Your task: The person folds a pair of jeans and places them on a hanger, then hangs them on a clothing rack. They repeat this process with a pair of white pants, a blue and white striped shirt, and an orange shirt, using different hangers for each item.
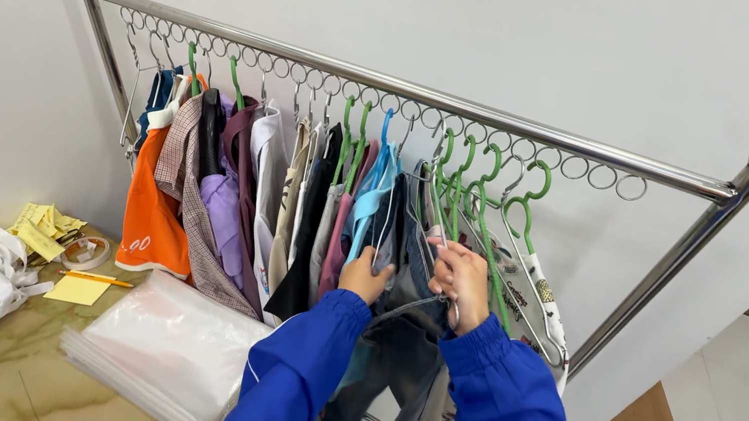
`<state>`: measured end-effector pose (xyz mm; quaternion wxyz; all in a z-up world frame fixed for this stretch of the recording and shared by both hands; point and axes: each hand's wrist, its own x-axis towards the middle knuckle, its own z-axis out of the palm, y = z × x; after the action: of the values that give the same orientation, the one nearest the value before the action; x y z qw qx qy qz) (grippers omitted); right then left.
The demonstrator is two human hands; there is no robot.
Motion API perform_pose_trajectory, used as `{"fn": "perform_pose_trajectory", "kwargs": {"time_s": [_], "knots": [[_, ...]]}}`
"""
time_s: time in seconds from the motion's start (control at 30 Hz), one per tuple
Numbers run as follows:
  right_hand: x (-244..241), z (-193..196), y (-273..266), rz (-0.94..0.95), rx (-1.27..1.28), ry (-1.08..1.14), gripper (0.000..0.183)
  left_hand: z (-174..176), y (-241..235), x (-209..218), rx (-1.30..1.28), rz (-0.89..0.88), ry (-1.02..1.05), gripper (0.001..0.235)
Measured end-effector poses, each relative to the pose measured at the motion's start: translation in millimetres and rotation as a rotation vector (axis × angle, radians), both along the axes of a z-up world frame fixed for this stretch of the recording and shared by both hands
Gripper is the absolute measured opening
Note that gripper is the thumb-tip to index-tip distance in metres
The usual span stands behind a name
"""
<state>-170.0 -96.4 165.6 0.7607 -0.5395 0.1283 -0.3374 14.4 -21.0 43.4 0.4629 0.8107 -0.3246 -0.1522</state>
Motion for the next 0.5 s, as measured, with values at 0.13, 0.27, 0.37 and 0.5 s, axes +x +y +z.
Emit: {"fn": "perform_pose_trajectory", "kwargs": {"time_s": [0.13, 0.27, 0.37, 0.5], "knots": [[19, 1, 0, -0.006, 0.000, -0.043, 0.031, 4, 3, -12, -0.048, 0.082, -0.064, 0.032], [41, -4, 8, -0.059, -0.025, -0.070, 0.029, -10, 13, -3, -0.084, 0.062, 0.048, 0.051], [57, -22, 11, -0.088, -0.033, -0.075, 0.029, -15, 21, 8, -0.078, 0.058, 0.049, 0.058], [62, -43, 21, -0.130, -0.061, -0.035, 0.026, -2, 43, -7, -0.078, 0.074, 0.150, 0.058]]}}
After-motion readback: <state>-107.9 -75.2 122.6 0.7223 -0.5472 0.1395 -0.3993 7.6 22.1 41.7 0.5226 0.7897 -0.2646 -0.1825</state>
